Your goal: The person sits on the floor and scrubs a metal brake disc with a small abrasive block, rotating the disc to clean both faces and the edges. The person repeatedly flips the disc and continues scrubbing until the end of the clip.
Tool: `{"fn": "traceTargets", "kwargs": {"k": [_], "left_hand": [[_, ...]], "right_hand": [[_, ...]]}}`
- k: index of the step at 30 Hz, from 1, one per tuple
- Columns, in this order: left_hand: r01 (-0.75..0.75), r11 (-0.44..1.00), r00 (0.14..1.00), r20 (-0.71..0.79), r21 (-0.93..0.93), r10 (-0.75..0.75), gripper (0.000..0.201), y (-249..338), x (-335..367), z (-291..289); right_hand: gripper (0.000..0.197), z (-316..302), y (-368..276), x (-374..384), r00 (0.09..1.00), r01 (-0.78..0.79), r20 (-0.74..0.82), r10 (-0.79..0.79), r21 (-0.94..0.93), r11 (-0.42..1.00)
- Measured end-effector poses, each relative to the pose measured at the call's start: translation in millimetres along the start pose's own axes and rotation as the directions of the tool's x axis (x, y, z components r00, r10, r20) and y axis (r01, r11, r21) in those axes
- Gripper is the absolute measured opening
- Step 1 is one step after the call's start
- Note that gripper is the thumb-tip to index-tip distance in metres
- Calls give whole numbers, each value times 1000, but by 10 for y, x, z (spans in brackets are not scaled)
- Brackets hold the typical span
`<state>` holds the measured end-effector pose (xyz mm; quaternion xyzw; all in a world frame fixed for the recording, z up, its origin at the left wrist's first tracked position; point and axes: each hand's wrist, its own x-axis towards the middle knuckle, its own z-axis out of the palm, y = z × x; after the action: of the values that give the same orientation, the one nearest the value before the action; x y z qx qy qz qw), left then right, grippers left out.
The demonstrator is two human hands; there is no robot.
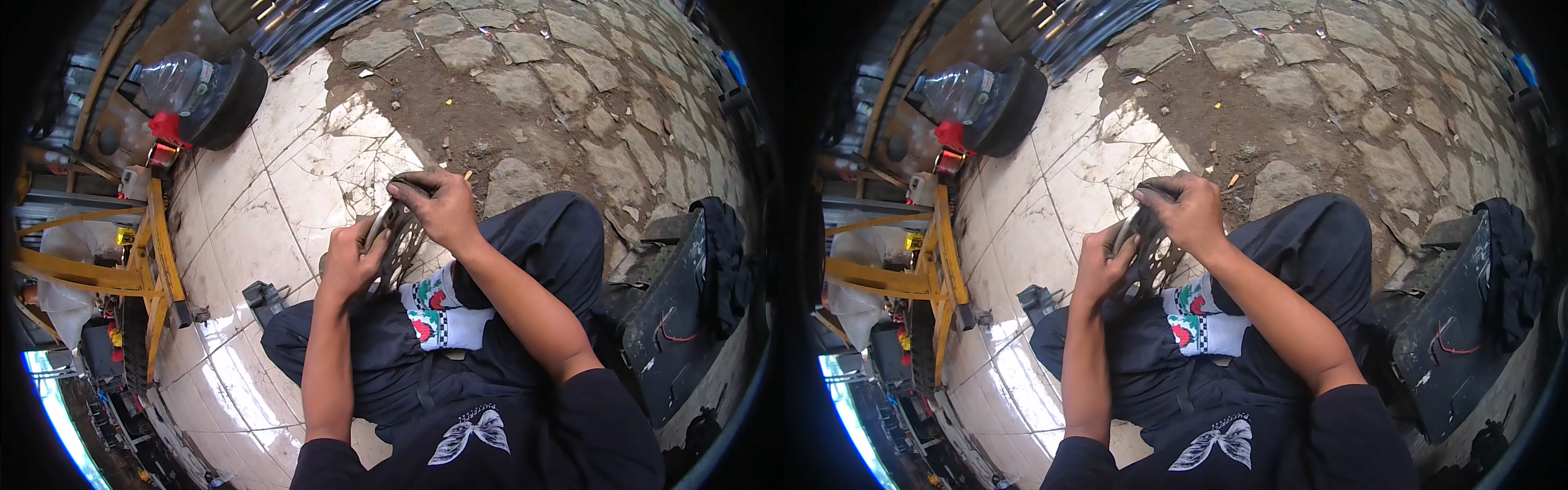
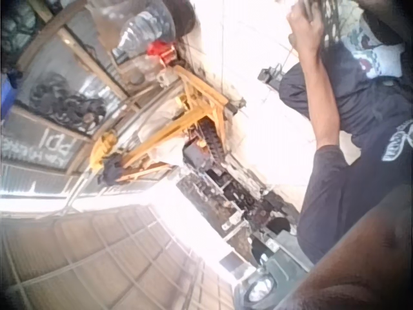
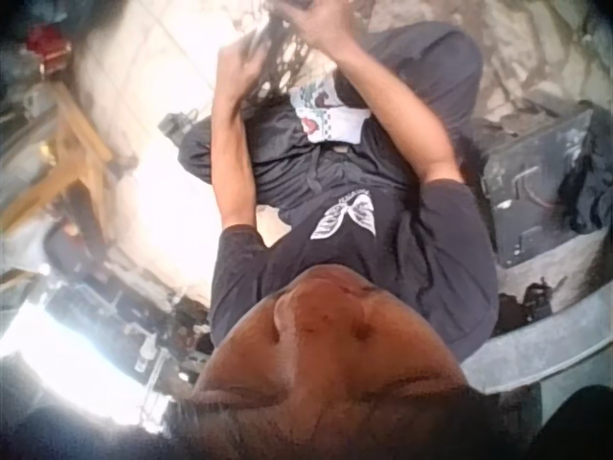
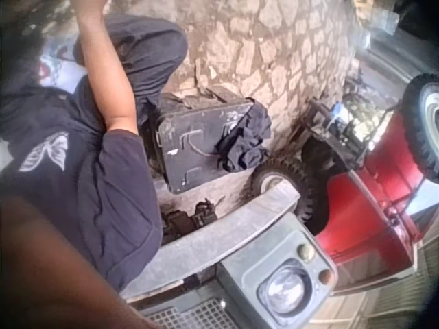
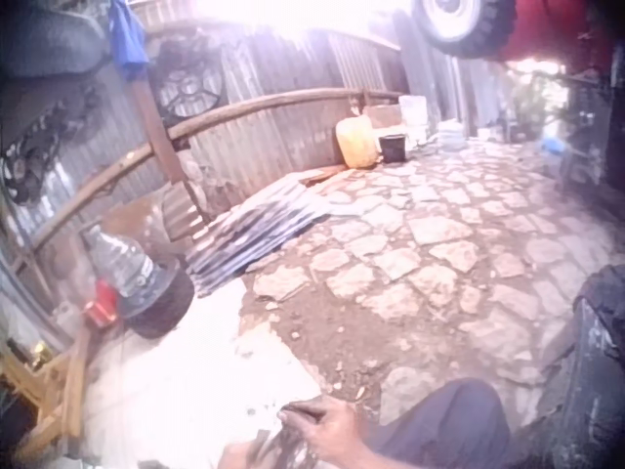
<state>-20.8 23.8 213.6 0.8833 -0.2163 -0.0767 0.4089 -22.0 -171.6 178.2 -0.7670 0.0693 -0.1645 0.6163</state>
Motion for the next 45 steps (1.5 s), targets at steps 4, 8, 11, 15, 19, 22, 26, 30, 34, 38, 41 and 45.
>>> {"fn": "traceTargets", "kwargs": {"k": [4, 8, 11, 15, 19, 22, 26, 30, 34, 38, 41, 45], "left_hand": [[61, 997, 995, 76, 55, -65, 19, 108, 114, -41], [-4, 1000, 1000, 22, -21, 4, 16, 5, 18, 8], [86, 995, 992, 86, 42, -89, 17, 63, 62, 2], [-10, 1000, 999, 43, -7, 10, 20, 44, -23, 19], [6, 1000, 997, 70, 29, -8, 21, 96, 47, -5], [-65, 998, 998, 11, -17, 66, 19, 49, -39, 69], [-26, 999, 997, 68, 35, 23, 21, 148, -31, 48], [-37, 999, 997, 75, 7, 36, 25, 136, -47, 68], [-50, 998, 997, 64, 31, 48, 27, 159, -33, 94], [-80, 997, 993, 86, 13, 79, 28, 172, -71, 75], [-53, 998, 992, 121, 43, 48, 30, 272, -16, 65], [-92, 995, 991, 106, 43, 87, 32, 226, -104, 103]], "right_hand": [[32, -158, 49, 267, 949, -314, -10, 315, 50, 948], [34, -68, -45, 1, 994, -87, 72, 82, 63, 994], [35, -206, 124, 272, 957, -290, 28, 289, 35, 956], [38, -90, -123, -82, 996, -50, 76, 50, -10, 999], [40, -288, 105, 272, 951, -301, 81, 300, 8, 953], [42, -168, 0, -2, 996, -86, 33, 88, -63, 994], [40, -264, 147, 94, 966, -258, 30, 256, 70, 964], [38, -162, 14, -206, 1000, -21, 22, 22, -26, 999], [37, -267, 108, 27, 970, -242, 11, 242, 91, 966], [37, -267, -43, -80, 972, -209, 109, 206, 17, 978], [39, -327, -71, 86, 937, -348, 41, 346, 43, 937], [34, -264, -99, -87, 995, -99, 21, 100, -48, 994]]}}
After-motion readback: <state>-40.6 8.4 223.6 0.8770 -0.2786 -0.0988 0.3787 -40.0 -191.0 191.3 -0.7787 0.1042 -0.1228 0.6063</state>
